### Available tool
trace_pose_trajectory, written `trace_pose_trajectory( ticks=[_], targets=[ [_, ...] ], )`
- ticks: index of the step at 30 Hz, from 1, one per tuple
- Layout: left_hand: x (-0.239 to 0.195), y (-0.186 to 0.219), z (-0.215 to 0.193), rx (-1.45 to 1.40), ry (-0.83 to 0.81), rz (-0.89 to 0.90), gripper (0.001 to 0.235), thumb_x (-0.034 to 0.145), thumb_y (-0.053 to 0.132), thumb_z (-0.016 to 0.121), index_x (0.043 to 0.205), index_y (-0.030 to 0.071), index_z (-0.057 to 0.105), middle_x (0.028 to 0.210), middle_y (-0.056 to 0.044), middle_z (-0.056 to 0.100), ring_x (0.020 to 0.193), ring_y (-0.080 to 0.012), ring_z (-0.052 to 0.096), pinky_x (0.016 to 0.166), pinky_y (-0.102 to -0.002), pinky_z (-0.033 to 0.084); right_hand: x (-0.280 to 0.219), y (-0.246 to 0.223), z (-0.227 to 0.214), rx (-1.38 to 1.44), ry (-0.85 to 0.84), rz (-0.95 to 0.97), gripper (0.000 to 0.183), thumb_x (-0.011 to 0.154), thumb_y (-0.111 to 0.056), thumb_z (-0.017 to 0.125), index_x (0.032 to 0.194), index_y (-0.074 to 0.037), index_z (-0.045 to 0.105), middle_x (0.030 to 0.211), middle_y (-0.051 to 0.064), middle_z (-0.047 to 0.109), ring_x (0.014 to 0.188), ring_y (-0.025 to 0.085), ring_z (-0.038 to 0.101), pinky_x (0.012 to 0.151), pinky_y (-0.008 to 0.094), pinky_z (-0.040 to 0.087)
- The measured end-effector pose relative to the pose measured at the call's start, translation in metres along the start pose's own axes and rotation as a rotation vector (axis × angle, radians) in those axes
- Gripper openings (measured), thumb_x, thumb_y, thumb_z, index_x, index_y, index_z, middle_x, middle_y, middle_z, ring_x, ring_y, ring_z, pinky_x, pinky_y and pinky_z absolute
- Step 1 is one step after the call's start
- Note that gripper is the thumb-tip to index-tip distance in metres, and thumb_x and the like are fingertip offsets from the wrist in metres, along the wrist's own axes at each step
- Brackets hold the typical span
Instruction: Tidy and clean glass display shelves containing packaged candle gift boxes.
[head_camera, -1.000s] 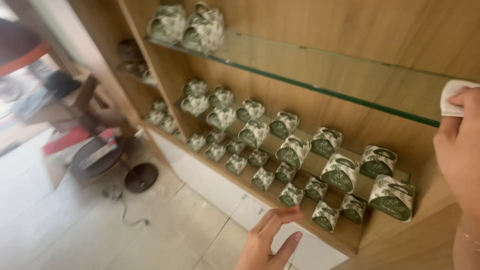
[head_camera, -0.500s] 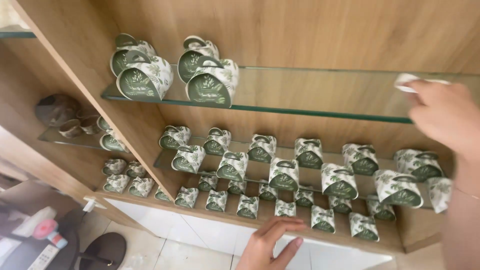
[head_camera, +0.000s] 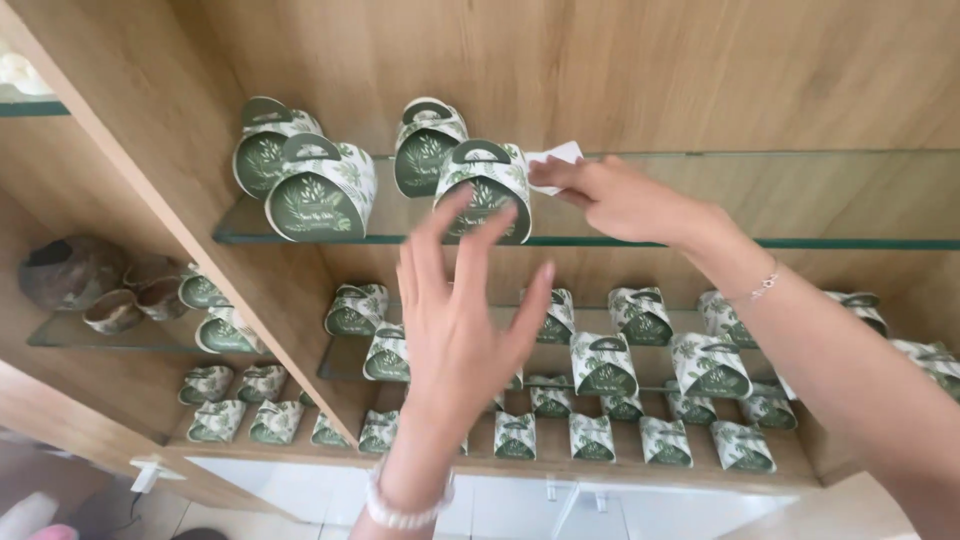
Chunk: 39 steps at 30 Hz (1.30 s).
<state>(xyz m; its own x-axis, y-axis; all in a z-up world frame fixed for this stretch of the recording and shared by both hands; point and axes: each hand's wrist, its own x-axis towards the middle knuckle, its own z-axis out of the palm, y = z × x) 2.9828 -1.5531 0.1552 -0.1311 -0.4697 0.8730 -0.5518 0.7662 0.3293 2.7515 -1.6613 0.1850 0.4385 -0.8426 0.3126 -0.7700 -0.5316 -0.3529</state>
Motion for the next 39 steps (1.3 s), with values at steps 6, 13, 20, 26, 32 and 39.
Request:
trace_pose_trajectory(
  ticks=[6,13,20,26,32,39],
  targets=[
    [-0.006,-0.012,0.035,0.182,0.062,-0.029,0.077,0.091,0.033,0.089,0.153,0.014,0.048,0.166,-0.022,0.024,0.158,-0.0457,0.019,0.128,-0.071,0.013,-0.079,-0.012,-0.018,-0.021,0.009,-0.049,0.066,0.078,0.017,0.047,0.140,-0.005,0.057,0.146,0.017,0.059,0.135,0.038,0.055,0.112,0.043,0.044],
    [-0.032,-0.006,0.030,0.073,0.205,0.012,0.061,0.087,0.015,0.087,0.137,0.006,0.053,0.157,-0.023,0.034,0.156,-0.0472,0.029,0.129,-0.066,0.011,-0.258,0.172,-0.106,-0.460,0.142,0.720,0.072,0.081,0.007,0.054,0.146,-0.024,0.060,0.110,0.019,0.076,0.096,0.033,0.076,0.094,0.042,0.060],
    [-0.060,-0.002,0.018,0.044,0.246,-0.032,0.048,0.085,0.009,0.083,0.127,0.006,0.059,0.150,-0.019,0.042,0.146,-0.0421,0.045,0.132,-0.061,0.021,-0.300,0.305,-0.139,-0.670,0.269,0.859,0.043,0.101,-0.006,0.054,0.139,-0.018,0.071,0.108,0.025,0.075,0.096,0.045,0.072,0.094,0.053,0.058],
    [-0.055,0.001,0.023,0.043,0.196,-0.084,0.048,0.085,0.006,0.081,0.127,0.005,0.059,0.150,-0.021,0.042,0.146,-0.0430,0.046,0.134,-0.062,0.023,-0.111,0.109,-0.040,-0.494,0.297,0.336,0.038,0.079,0.004,0.056,0.114,0.001,0.072,0.117,0.026,0.070,0.107,0.043,0.068,0.098,0.046,0.053],
    [-0.029,0.001,0.026,0.123,0.186,-0.088,0.061,0.090,0.015,0.084,0.141,0.004,0.052,0.159,-0.024,0.027,0.152,-0.0431,0.032,0.127,-0.058,0.029,-0.016,0.013,0.007,-0.155,0.098,0.145,0.051,0.076,0.011,0.051,0.124,0.002,0.067,0.114,0.027,0.068,0.111,0.042,0.065,0.097,0.048,0.051],
    [-0.018,-0.026,0.054,0.106,0.181,-0.049,0.086,0.098,0.028,0.091,0.157,0.004,0.034,0.160,-0.022,0.011,0.155,-0.0413,0.017,0.127,-0.057,0.032,-0.058,0.016,-0.013,0.028,0.122,-0.192,0.062,0.076,0.018,0.052,0.134,-0.002,0.062,0.145,0.020,0.058,0.134,0.040,0.055,0.111,0.044,0.045]
  ],
)
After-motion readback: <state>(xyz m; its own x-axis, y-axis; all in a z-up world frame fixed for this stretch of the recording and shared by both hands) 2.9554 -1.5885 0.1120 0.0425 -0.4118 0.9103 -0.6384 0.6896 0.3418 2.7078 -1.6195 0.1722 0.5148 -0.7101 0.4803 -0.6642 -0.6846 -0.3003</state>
